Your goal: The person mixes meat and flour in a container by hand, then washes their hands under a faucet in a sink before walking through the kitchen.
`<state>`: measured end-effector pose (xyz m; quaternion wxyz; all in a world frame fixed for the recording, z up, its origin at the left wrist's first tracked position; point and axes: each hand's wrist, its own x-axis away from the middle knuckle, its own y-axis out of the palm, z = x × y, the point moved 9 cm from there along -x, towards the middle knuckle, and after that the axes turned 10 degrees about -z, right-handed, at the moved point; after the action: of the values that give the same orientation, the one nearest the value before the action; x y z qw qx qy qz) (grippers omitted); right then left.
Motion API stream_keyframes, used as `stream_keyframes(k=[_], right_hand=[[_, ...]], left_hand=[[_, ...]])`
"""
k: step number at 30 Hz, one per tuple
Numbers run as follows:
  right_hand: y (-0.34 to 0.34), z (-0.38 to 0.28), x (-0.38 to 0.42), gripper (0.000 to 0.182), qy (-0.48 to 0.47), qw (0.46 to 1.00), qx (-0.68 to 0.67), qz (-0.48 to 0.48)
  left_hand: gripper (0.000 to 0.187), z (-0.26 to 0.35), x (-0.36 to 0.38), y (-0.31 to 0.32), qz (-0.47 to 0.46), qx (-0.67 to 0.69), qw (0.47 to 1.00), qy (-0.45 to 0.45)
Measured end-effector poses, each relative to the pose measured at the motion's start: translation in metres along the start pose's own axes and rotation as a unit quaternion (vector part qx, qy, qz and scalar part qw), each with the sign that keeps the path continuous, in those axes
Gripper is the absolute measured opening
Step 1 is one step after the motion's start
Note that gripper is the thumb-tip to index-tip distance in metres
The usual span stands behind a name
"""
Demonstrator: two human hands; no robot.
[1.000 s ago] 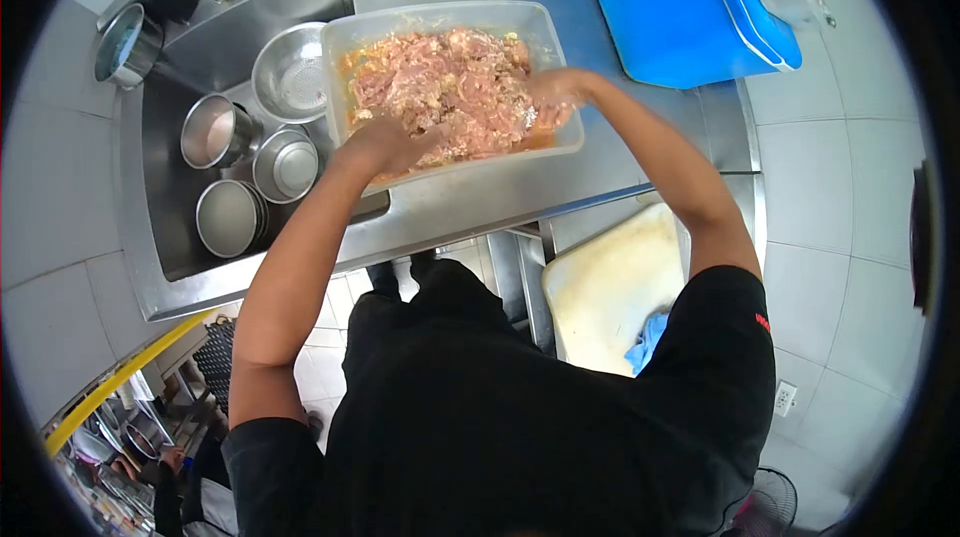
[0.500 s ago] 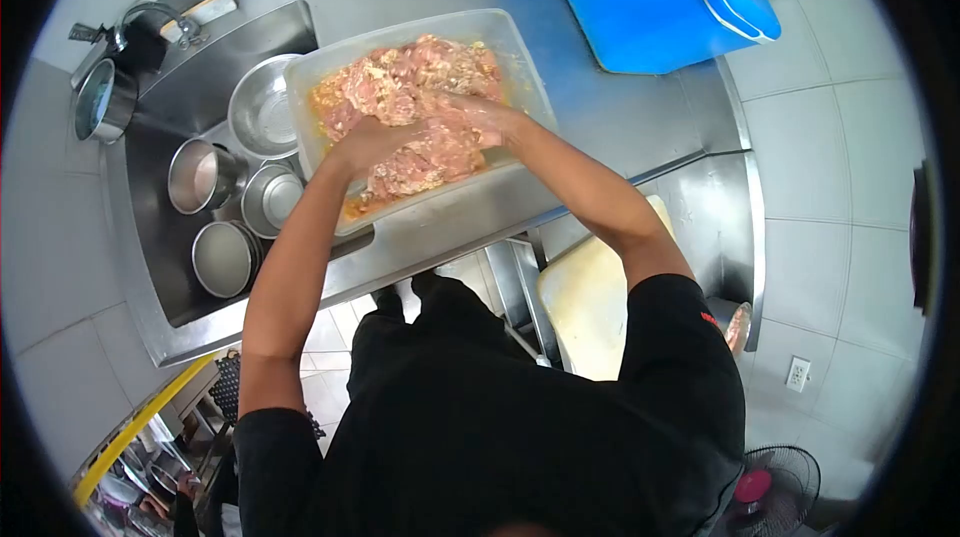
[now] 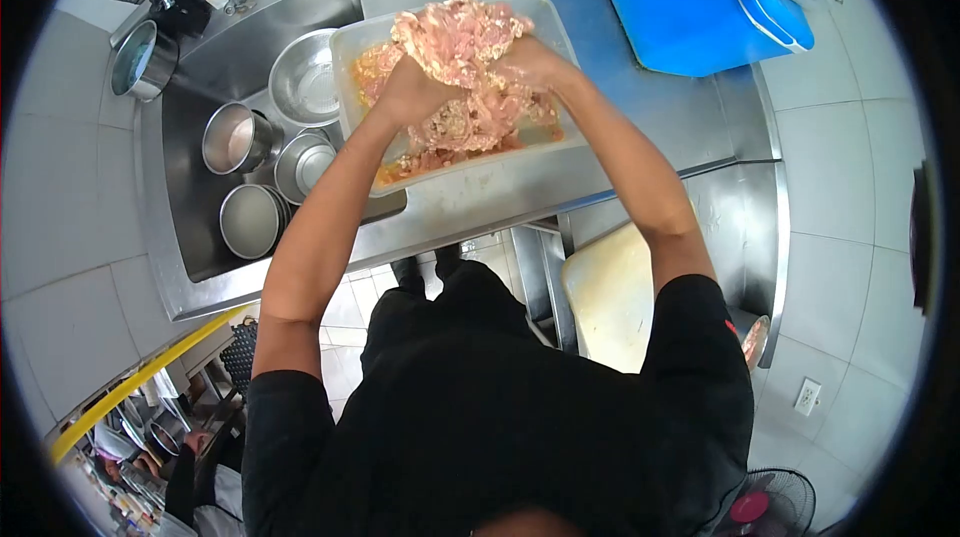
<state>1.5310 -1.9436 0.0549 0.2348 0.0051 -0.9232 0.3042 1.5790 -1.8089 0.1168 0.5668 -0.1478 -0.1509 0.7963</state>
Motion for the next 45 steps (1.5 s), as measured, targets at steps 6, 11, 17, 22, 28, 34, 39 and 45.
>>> stream_keyframes(k=[6,11,17,22,28,34,39,45], right_hand=[[-0.038,-0.081,0.037,0.043,-0.159,0.972,0.132,0.115],[-0.028,-0.081,0.047,0.029,-0.102,0.952,0.281,0.074],[-0.013,-0.067,0.03,0.023,-0.193,0.929,0.306,0.073],[0.063,-0.041,-0.019,0.028,-0.028,0.951,0.302,-0.063],[0.094,0.004,-0.001,0.026,0.044,0.935,0.299,-0.185],[0.003,0.015,0.039,0.039,0.0,0.996,0.077,-0.051],[-0.05,0.09,-0.034,0.044,0.071,0.974,0.038,0.213],[-0.015,0.082,-0.112,0.052,0.073,0.909,-0.41,-0.004]], left_hand=[[0.048,0.01,-0.005,-0.006,-0.026,-0.027,0.999,-0.016],[0.04,-0.015,-0.004,0.0,-0.122,-0.141,0.97,-0.157],[0.041,0.019,0.012,-0.009,-0.068,-0.179,0.978,-0.086],[0.032,0.016,0.01,-0.018,0.018,-0.162,0.987,0.002],[0.052,-0.029,-0.001,-0.016,0.032,-0.34,0.939,-0.047],[0.055,-0.109,0.01,-0.034,-0.028,-0.19,0.925,-0.327],[0.062,-0.119,-0.01,-0.039,0.025,-0.085,0.933,-0.348],[0.061,-0.157,-0.072,-0.041,0.062,0.129,0.953,-0.267]])
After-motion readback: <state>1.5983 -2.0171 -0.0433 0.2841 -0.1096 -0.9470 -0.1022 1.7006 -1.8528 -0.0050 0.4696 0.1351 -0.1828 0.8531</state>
